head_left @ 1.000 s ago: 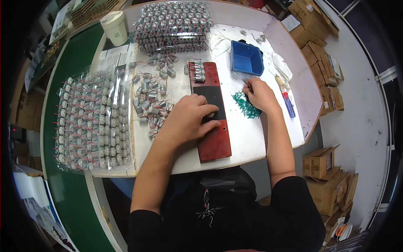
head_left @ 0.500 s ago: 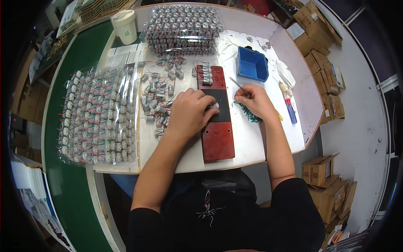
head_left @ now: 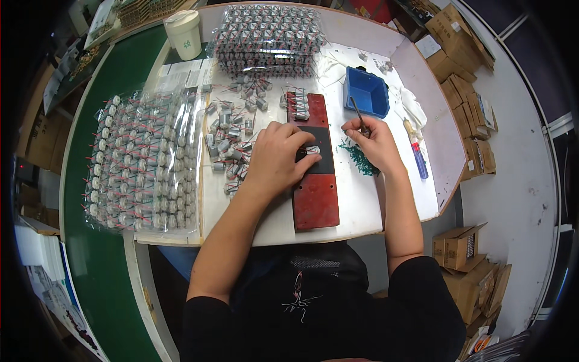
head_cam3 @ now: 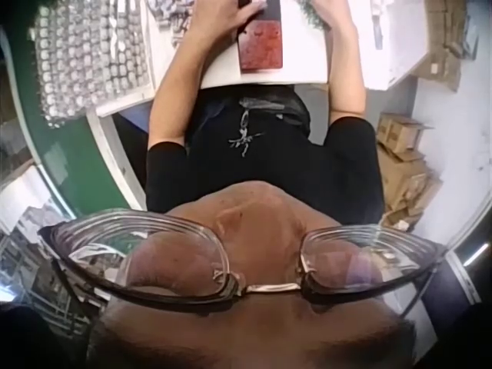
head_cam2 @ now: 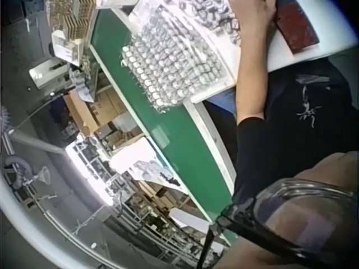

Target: Inserting small pins into a base component using a handheld tool at a manufacturing workstation.

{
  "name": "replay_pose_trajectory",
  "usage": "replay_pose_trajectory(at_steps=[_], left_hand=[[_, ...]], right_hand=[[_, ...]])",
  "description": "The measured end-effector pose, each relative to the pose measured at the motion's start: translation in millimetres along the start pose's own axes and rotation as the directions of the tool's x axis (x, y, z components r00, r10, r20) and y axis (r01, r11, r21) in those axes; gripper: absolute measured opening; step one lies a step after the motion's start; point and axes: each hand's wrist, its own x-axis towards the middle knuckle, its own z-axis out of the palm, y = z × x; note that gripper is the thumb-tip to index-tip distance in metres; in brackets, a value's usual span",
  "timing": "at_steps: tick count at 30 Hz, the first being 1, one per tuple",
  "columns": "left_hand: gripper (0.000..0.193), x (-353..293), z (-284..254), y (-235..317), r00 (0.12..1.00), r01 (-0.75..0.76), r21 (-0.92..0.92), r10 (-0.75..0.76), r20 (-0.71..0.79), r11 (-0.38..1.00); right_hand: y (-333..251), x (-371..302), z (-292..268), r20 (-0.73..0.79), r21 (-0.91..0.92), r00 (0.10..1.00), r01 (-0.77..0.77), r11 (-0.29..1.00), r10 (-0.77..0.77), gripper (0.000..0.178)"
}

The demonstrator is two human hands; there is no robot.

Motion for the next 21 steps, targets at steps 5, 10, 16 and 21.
replay_pose_trajectory(at_steps=[5, 10, 16, 21], left_hand=[[0.027, 1.3, 0.0, -1.0, 0.999, -0.006, -0.025, 0.005, -0.051, 1.0], [0.027, 2.0, 0.5, -0.3, 0.998, -0.008, -0.071, 0.003, -0.065, 0.997], [0.026, 2.8, 3.6, 0.1, 0.996, 0.002, -0.114, -0.012, -0.088, 0.993], [0.026, 1.3, 3.1, -1.8, 0.995, 0.025, -0.084, -0.034, -0.099, 0.996]], right_hand=[[-3.2, -2.9, 3.0, 0.012, -0.019, 0.996, 0.086, 0.996, -0.086, 0.019], [-12.6, -6.7, 9.0, -0.059, 0.109, 0.982, 0.183, 0.977, -0.177, 0.025], [-15.6, -12.5, 18.9, -0.015, 0.17, 0.985, 0.174, 0.97, -0.174, 0.026], [-12.5, -12.5, 29.7, 0.066, 0.05, 0.973, 0.219, 0.974, -0.222, 0.024]])
